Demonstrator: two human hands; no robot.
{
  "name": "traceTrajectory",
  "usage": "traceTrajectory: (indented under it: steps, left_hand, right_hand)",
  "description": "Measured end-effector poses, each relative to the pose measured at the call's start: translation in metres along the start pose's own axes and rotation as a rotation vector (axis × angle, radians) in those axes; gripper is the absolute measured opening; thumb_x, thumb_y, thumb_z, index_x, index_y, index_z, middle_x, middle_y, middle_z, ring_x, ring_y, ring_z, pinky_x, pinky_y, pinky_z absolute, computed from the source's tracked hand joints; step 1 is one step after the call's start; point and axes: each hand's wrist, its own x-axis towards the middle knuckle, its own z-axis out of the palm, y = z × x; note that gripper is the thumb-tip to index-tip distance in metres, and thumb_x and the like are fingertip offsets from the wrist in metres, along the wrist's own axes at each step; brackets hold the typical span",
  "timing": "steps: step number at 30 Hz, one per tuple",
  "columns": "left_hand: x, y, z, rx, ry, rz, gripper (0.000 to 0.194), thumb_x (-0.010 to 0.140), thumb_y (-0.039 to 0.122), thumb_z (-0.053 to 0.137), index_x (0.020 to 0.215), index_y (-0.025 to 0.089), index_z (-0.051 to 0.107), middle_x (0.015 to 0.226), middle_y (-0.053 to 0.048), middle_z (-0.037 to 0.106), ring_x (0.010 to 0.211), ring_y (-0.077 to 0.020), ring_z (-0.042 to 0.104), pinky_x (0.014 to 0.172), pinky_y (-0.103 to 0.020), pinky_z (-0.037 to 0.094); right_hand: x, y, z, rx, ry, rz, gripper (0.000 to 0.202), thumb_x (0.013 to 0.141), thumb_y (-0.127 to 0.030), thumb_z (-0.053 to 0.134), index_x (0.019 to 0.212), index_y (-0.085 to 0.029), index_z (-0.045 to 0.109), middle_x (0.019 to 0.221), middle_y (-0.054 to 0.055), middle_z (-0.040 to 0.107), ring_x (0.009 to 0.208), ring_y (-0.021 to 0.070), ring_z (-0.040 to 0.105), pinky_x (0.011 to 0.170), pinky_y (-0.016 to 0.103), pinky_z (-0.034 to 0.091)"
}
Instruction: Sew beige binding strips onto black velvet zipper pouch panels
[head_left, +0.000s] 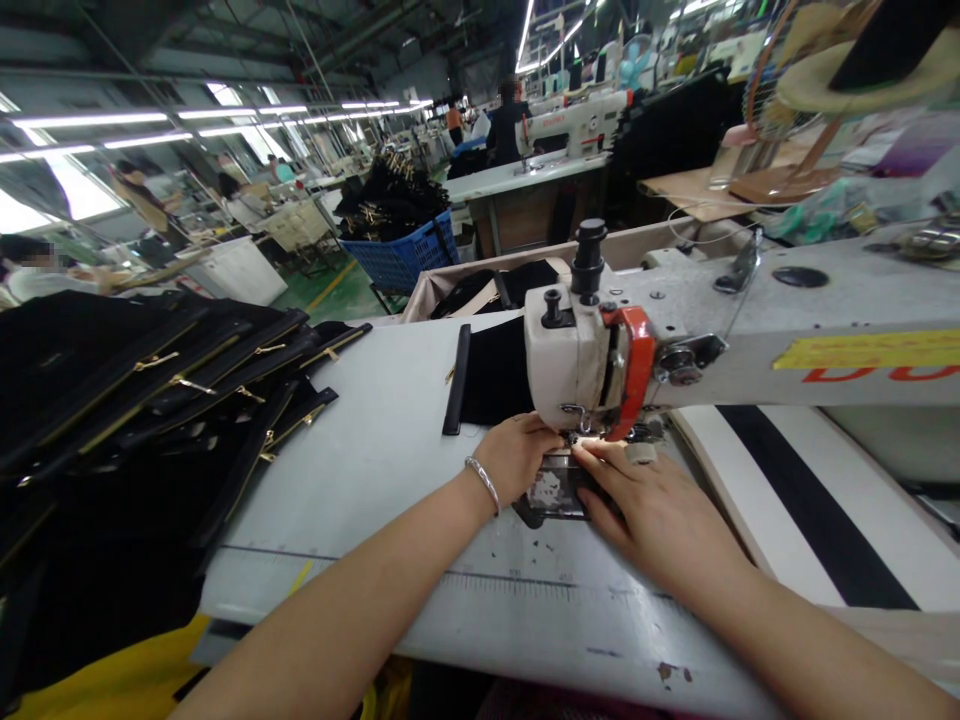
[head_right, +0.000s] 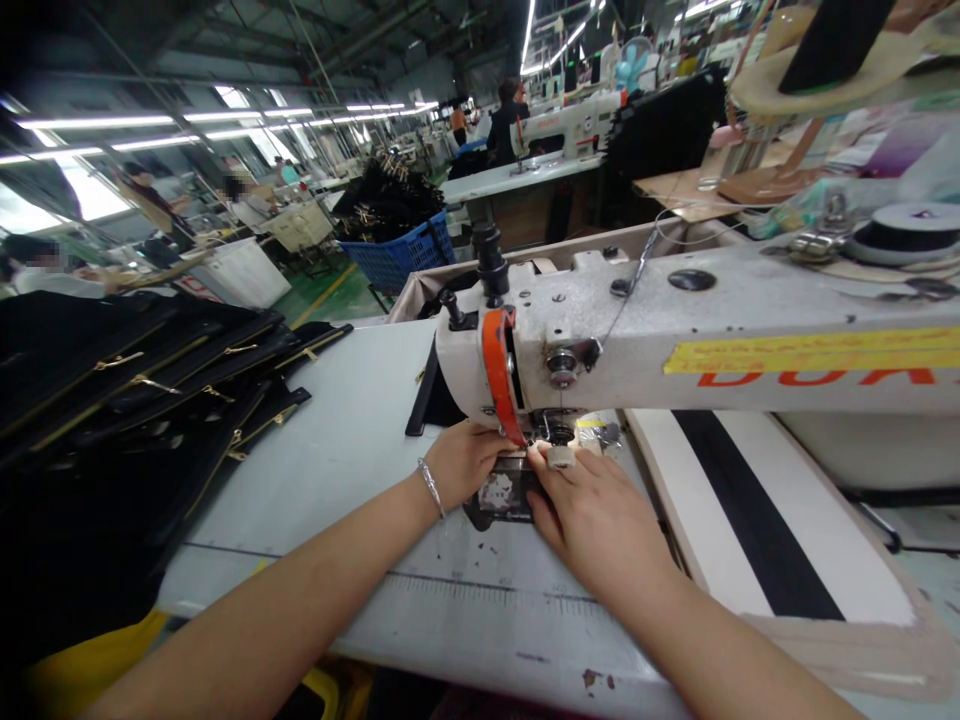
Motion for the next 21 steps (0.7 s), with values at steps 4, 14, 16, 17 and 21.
traceTrajectory:
  steps: [4,14,16,17,21]
  left_hand:
    - [0.0006,0.0001,0.0003,0.016,0.009,-0.002,0.019,0.089,0.010,0.053,0.097,0.018,0.068,0.107,-0.005,0.067,0.103,-0.0189,0.061,0.094,-0.033,0.050]
    - [0.0030,-0.0012,0.0005,0.052,-0.012,-0.046,0.021,0.087,0.008,0.053,0.097,0.016,0.069,0.104,-0.006,0.069,0.101,-0.0203,0.062,0.091,-0.034,0.053]
    - [0.0023,-0.0013,0.0009,0.052,-0.008,-0.047,0.020,0.087,0.008,0.054,0.098,0.017,0.069,0.105,-0.006,0.069,0.101,-0.0203,0.062,0.091,-0.034,0.053]
    - [0.0016,-0.0014,0.0014,0.046,-0.001,-0.044,0.020,0.087,0.008,0.055,0.097,0.017,0.069,0.106,-0.006,0.069,0.101,-0.0201,0.062,0.091,-0.034,0.053]
    - [-0.0025,-0.0026,0.0060,-0.013,0.047,0.006,0.019,0.086,0.008,0.055,0.094,0.018,0.070,0.107,-0.004,0.069,0.104,-0.0180,0.062,0.095,-0.033,0.051]
  right_hand:
    - [0.0011,-0.0003,-0.0005,0.004,0.007,-0.005,0.042,0.093,-0.031,0.045,0.133,-0.018,0.050,0.126,0.011,0.058,0.108,0.0260,0.056,0.092,0.045,0.044]
    - [0.0028,0.0011,0.0007,0.040,0.031,-0.005,0.044,0.091,-0.030,0.048,0.133,-0.017,0.049,0.124,0.012,0.058,0.113,0.0264,0.052,0.094,0.046,0.044]
    - [0.0015,0.0009,0.0004,0.043,0.035,-0.005,0.044,0.091,-0.029,0.047,0.133,-0.017,0.049,0.124,0.012,0.058,0.113,0.0259,0.052,0.095,0.046,0.043]
    - [0.0006,0.0007,0.0004,0.043,0.039,-0.006,0.043,0.091,-0.029,0.047,0.133,-0.017,0.049,0.124,0.011,0.058,0.113,0.0257,0.052,0.095,0.046,0.043]
    - [-0.0030,-0.0025,0.0017,0.034,0.059,-0.006,0.039,0.091,-0.028,0.048,0.129,-0.017,0.053,0.121,0.011,0.059,0.108,0.0245,0.054,0.094,0.045,0.045]
